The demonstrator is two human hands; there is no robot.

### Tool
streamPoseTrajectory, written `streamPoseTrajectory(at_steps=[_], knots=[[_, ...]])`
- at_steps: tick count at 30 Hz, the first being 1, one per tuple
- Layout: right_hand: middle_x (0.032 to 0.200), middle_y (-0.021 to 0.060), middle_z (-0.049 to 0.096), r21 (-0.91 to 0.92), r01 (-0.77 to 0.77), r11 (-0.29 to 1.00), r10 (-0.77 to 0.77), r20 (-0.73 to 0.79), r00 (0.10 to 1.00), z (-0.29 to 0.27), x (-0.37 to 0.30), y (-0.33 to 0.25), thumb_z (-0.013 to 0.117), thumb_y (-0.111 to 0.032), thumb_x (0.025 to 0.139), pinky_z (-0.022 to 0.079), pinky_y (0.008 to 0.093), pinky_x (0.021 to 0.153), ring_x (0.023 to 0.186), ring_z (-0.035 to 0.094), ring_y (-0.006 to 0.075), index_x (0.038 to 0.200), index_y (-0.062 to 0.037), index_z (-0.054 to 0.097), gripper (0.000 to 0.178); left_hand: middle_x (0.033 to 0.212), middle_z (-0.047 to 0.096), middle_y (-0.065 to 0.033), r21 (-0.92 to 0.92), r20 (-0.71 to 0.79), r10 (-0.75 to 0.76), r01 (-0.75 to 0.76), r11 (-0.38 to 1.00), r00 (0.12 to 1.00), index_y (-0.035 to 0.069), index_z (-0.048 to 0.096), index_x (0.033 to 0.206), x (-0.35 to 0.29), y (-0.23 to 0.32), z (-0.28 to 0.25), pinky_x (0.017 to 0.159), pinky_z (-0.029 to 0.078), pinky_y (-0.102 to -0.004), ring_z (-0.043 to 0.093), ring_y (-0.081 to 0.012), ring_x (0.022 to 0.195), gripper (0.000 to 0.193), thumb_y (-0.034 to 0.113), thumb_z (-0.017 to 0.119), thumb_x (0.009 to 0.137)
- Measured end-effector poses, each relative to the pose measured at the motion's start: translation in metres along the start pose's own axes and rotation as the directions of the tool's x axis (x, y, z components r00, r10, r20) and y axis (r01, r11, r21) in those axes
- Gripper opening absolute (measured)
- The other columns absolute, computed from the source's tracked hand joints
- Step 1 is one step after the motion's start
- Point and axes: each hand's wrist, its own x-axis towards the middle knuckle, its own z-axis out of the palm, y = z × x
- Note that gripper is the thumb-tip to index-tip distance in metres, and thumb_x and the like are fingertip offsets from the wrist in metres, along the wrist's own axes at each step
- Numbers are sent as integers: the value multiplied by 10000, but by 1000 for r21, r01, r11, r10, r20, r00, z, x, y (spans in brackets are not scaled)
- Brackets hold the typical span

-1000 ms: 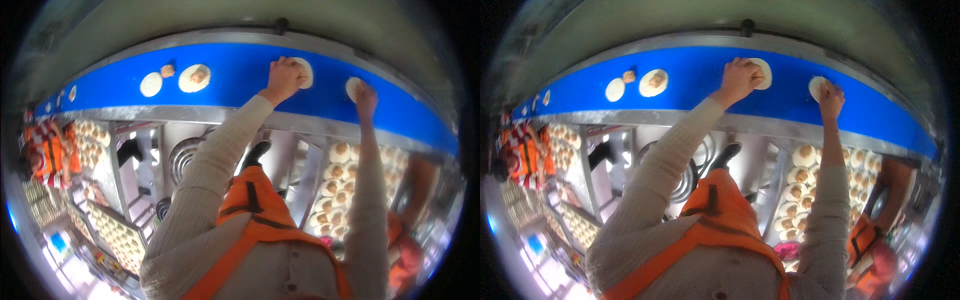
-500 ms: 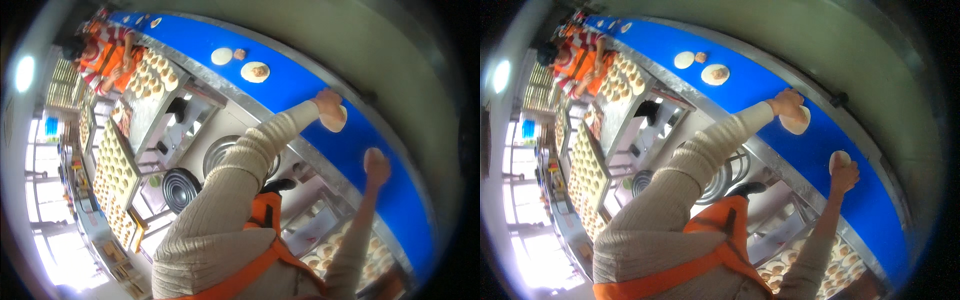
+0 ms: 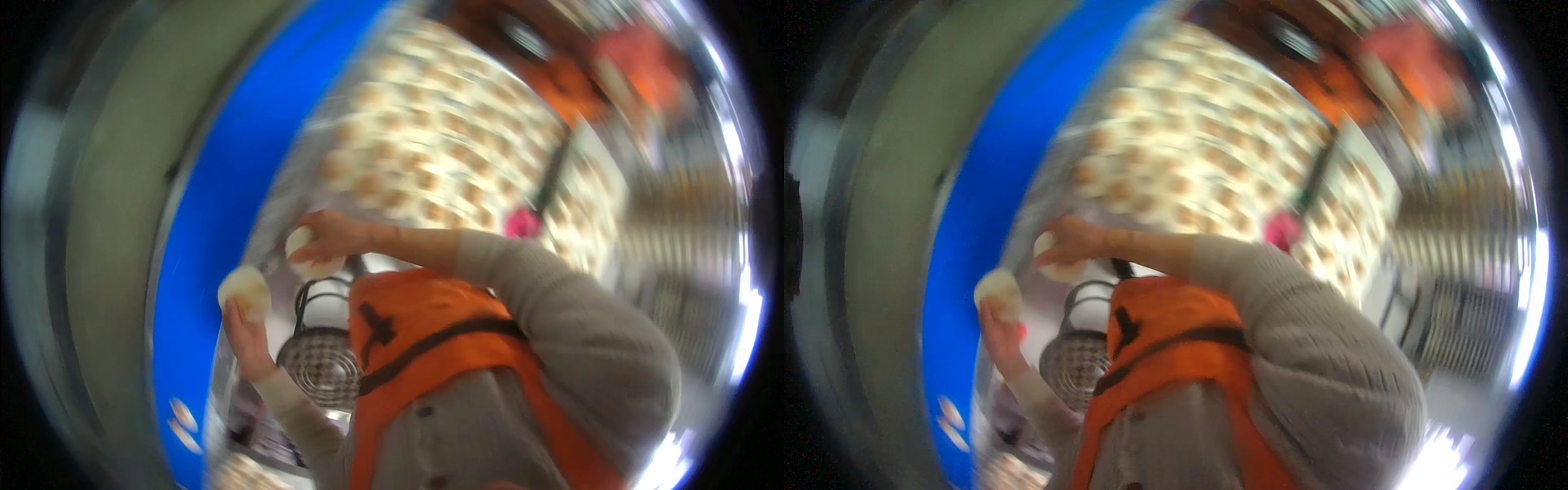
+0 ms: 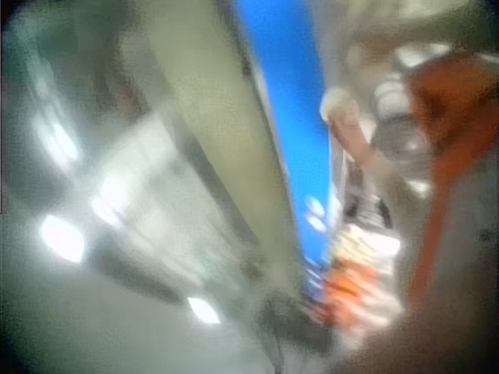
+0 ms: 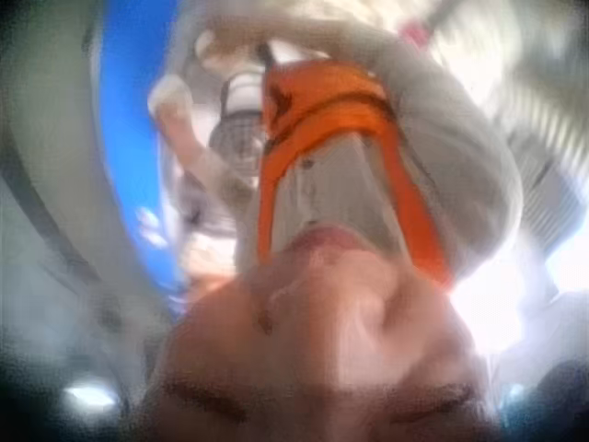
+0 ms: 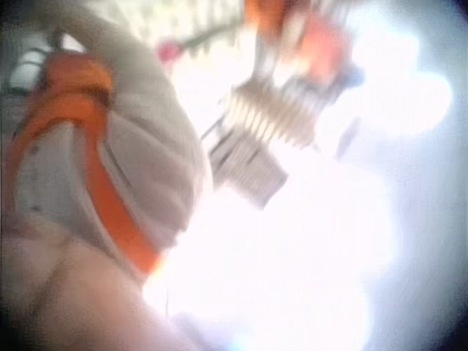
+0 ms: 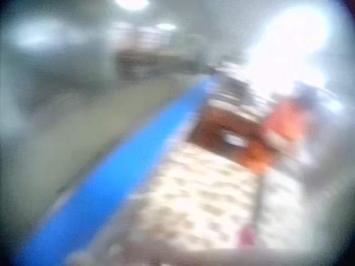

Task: The person repeatedly picks up round dough discs, places a portion of filling in the center, and pleats the edges to seal the buns. The finished buns are placed on a metal tray. The process is repeated continuously throughout the clip.

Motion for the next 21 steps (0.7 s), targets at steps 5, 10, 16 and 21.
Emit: streamPoseTrajectory(at_steps=[5,10,16,21], knots=[[903,114,692,381,-88,921,270,-457,848,-68,-191,80,770,-381,845,533,296,727,843,659,145,1299,-12,567,620,1394,527,-122,12,361,-369,392,920,856,65,468,1395,-37,-109,134,1031,461,-476,518,-289,1274,454,321,486,1021],[901,78,652,584,208,785,453,-769,450,-82,-401,180,757,-404,859,471,224,547,711,586,110,1415,61,392,811,1369,540,-118,424,576,-645,492,760,502,67,435,1414,-113,-212,250,1035,460,-454,529,-276,1258,430,238,478,1021],[810,69,615,434,519,736,530,-847,-43,-92,-556,286,702,-390,910,454,230,542,622,539,96,1105,80,564,527,1315,563,-115,700,568,-777,339,629,270,29,446,1378,-202,-304,323,1037,456,-431,556,-258,1219,394,125,513,1002],[743,52,604,510,503,698,689,-671,-275,-109,-605,393,720,-411,889,476,308,593,658,580,166,987,-12,594,429,1330,552,-133,706,569,-805,404,582,165,-3,441,1377,-272,-351,345,1059,436,-425,545,-262,1232,395,104,505,1003]])
